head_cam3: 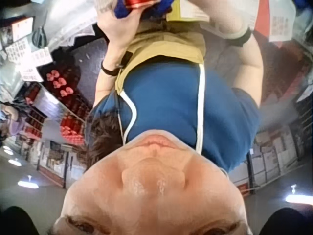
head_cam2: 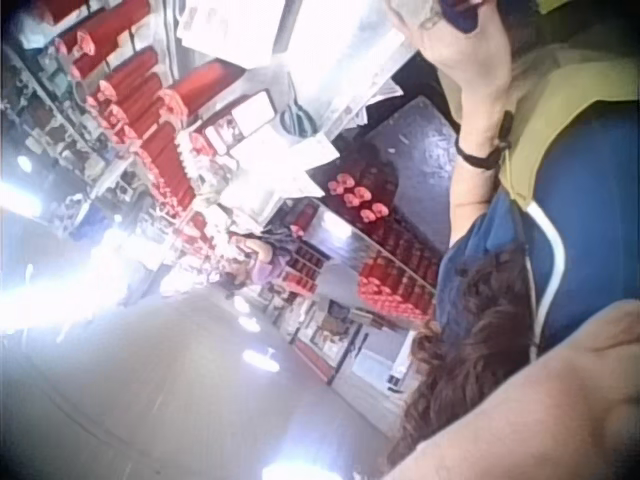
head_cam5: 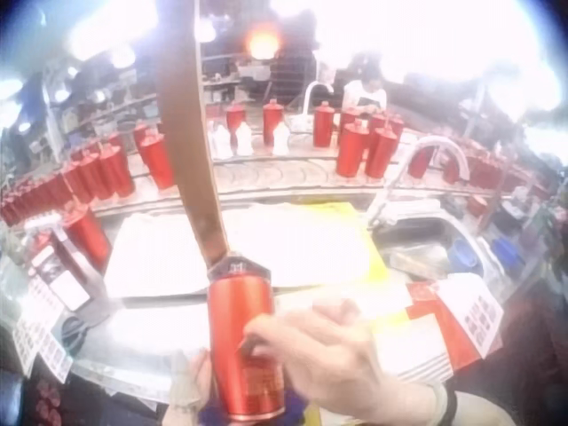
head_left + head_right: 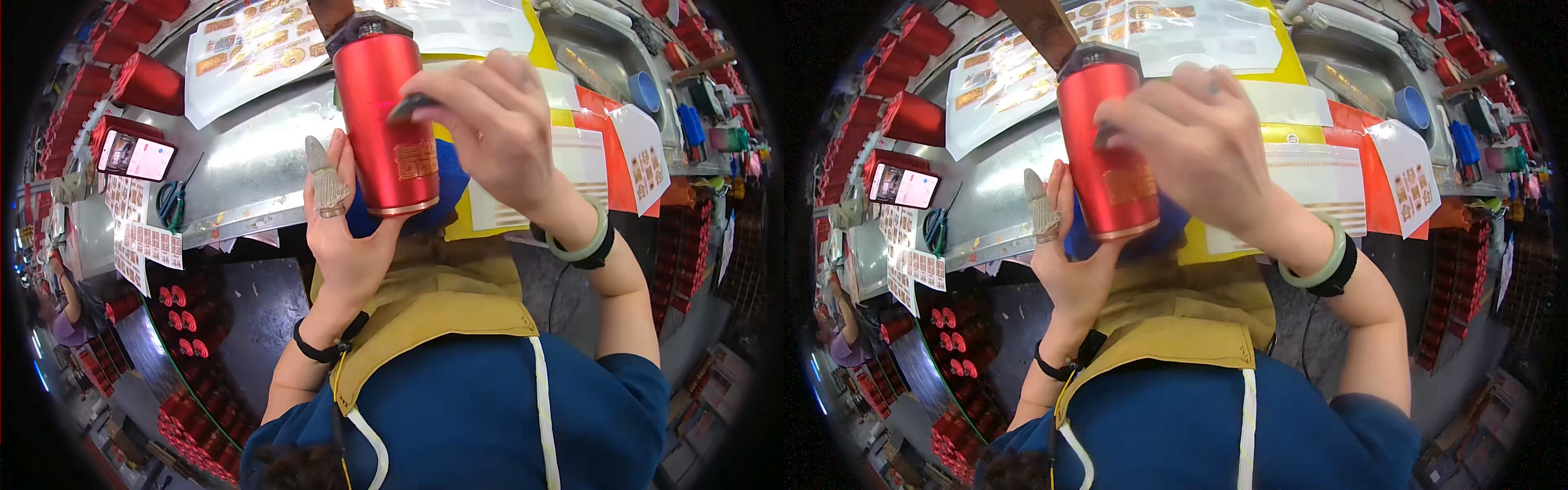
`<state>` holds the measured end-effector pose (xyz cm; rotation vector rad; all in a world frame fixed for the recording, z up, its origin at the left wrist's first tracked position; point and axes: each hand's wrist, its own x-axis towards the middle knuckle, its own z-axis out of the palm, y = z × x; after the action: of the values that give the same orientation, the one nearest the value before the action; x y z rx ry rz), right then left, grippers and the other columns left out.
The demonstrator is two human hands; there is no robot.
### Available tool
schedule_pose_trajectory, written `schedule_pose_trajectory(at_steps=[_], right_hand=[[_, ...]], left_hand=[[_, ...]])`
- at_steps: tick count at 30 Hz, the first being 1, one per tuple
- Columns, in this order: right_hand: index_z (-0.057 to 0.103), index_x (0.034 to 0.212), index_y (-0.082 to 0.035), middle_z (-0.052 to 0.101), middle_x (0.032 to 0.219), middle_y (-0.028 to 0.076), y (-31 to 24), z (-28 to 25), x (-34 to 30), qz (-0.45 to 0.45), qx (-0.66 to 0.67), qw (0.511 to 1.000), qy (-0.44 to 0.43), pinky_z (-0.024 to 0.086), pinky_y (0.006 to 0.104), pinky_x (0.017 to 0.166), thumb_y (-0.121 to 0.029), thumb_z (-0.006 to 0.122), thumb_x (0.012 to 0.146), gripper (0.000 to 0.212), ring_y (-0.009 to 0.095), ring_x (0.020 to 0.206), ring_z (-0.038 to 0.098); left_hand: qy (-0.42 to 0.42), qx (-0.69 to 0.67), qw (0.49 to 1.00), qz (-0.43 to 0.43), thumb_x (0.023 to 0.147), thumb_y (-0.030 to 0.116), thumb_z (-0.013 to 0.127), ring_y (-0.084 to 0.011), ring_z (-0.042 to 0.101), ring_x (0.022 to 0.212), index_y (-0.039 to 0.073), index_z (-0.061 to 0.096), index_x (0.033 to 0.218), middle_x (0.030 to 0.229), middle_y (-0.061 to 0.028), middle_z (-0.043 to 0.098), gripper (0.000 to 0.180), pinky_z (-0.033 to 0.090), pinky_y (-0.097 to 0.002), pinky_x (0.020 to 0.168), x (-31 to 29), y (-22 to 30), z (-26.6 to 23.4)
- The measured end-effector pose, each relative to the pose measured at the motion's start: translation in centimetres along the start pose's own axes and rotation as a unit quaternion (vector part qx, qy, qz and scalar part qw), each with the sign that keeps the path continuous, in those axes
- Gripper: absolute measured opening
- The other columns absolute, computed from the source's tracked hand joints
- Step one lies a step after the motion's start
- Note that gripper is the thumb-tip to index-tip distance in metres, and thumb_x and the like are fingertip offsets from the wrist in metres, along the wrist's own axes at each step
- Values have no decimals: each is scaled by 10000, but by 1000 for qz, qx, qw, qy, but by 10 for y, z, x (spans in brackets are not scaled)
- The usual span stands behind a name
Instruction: Applying gold-colored decorative labels and stickers to red metal canisters on a factory assembly line.
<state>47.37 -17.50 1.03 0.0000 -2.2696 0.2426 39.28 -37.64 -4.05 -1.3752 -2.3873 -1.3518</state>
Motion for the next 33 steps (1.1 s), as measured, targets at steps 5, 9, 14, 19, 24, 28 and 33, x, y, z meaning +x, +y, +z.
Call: schedule_pose_trajectory(at_steps=[5, 9, 14, 19, 24, 28, 33], right_hand=[[761, 946, -159, 722, 876, -28, -42, -6, -13, -10, 135, 987, -88, 396, 319, 674, -112, 772, 730, 221, 170, 679, 512], [757, 985, -95, 717, 861, 49, 11, 1, 7, 26, -2, 1000, 8, 442, 359, 694, -63, 776, 779, 209, 245, 704, 574], [739, 1025, -79, 719, 887, 55, 14, -23, 13, 96, 20, 994, 50, 503, 350, 734, -62, 776, 825, 204, 266, 775, 644], [724, 1081, -36, 718, 924, 88, 15, -41, -3, 205, 75, 974, 63, 518, 290, 768, -50, 757, 901, 184, 206, 833, 683], [721, 1088, -34, 723, 932, 82, 13, -38, -10, 224, 95, 967, 80, 518, 289, 770, -72, 758, 915, 182, 191, 835, 681], [719, 1091, -33, 719, 927, 84, 9, -33, -9, 230, 112, 964, 74, 518, 290, 765, -77, 760, 913, 188, 196, 836, 681], [718, 1083, -34, 710, 904, 86, 3, -30, -7, 213, 107, 970, 50, 521, 297, 756, -69, 765, 901, 191, 205, 820, 676]], left_hand=[[3, -50, 999, -20, 653, 131, 952, -397, 575, 1328, -45, 564, 1422, 1439, -247, 589, 879, 417, -464, 1127, 0, -3, 4], [21, -4, 1000, 11, 647, 143, 944, -401, 514, 1318, -5, 587, 1410, 1505, -203, 510, 855, 447, -478, 1077, 8, 15, 0], [6, -8, 998, 62, 618, 78, 944, -375, 554, 1265, 78, 687, 1318, 1467, -172, 529, 745, 485, -461, 1041, 6, -3, 8], [26, -26, 997, 71, 668, 73, 941, -314, 619, 1236, 41, 634, 1372, 1389, -154, 587, 769, 530, -388, 1026, 5, -10, 3], [-33, 53, 995, 83, 694, 74, 879, -421, 552, 1211, 199, 658, 1390, 1401, -243, 498, 740, 521, -461, 979, 10, 5, 1], [-79, 159, 977, 117, 784, 102, 810, -460, 527, 1232, 283, 714, 1318, 1411, -282, 463, 572, 550, -492, 934, 11, 13, 0], [-9, 96, 989, 112, 753, 77, 841, -448, 594, 1190, 178, 748, 1269, 1392, -269, 532, 534, 550, -474, 961, 4, 4, 9]])
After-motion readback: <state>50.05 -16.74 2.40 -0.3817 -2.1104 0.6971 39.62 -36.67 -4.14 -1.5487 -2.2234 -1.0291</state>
